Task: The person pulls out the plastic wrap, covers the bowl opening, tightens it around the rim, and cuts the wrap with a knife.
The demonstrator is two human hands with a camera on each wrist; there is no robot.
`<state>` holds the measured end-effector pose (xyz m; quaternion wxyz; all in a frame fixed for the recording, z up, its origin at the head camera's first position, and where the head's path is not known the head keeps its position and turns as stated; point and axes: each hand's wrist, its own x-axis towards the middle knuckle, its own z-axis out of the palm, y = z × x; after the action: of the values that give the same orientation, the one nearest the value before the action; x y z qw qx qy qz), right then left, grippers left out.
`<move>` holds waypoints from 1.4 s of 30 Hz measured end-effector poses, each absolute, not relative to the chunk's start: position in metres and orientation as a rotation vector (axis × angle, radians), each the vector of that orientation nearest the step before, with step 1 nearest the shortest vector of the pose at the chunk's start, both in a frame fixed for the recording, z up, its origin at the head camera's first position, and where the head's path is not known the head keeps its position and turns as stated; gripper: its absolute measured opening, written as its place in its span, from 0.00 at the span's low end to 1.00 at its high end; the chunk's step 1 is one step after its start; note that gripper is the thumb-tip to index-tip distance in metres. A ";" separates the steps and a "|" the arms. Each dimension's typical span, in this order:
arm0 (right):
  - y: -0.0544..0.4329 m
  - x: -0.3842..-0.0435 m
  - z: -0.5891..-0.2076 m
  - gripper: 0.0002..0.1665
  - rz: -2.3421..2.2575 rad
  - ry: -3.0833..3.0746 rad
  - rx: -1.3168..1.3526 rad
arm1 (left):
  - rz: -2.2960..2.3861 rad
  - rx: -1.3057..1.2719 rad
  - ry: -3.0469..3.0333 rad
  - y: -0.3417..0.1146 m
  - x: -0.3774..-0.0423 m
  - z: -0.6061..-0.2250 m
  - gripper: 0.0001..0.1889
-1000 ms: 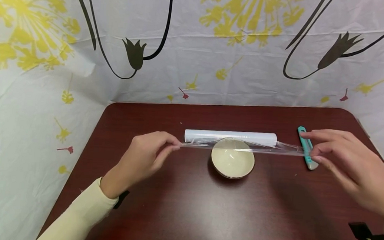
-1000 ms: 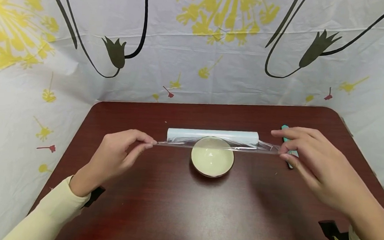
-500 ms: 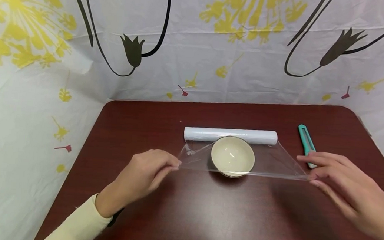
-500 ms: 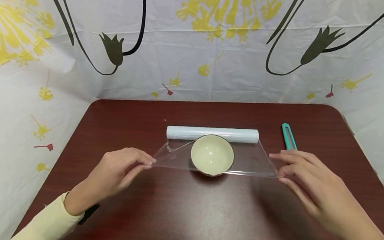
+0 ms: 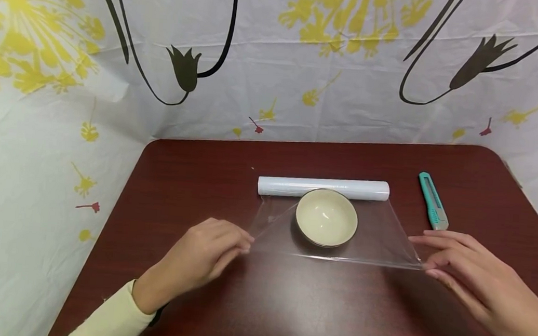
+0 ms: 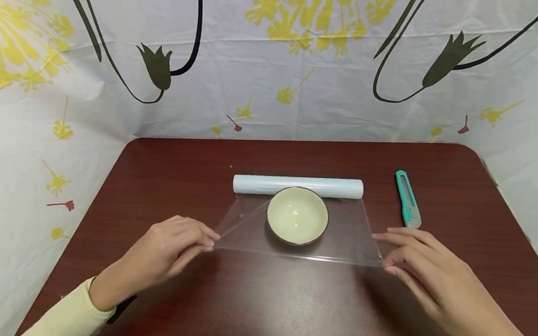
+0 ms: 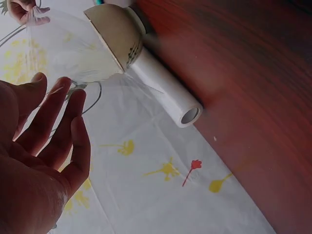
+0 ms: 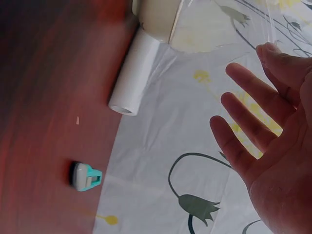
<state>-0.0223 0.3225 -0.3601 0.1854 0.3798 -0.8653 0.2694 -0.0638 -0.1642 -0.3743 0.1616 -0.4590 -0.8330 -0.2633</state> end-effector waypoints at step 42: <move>0.327 -0.054 -0.434 0.26 0.580 -2.601 1.128 | -0.513 -1.373 -2.658 -0.152 -0.087 -0.431 0.02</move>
<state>-0.0535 0.3270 -0.4337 0.1238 0.3867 -0.8919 0.1990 -0.0866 -0.1521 -0.4309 0.0528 -0.4518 -0.8744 -0.1688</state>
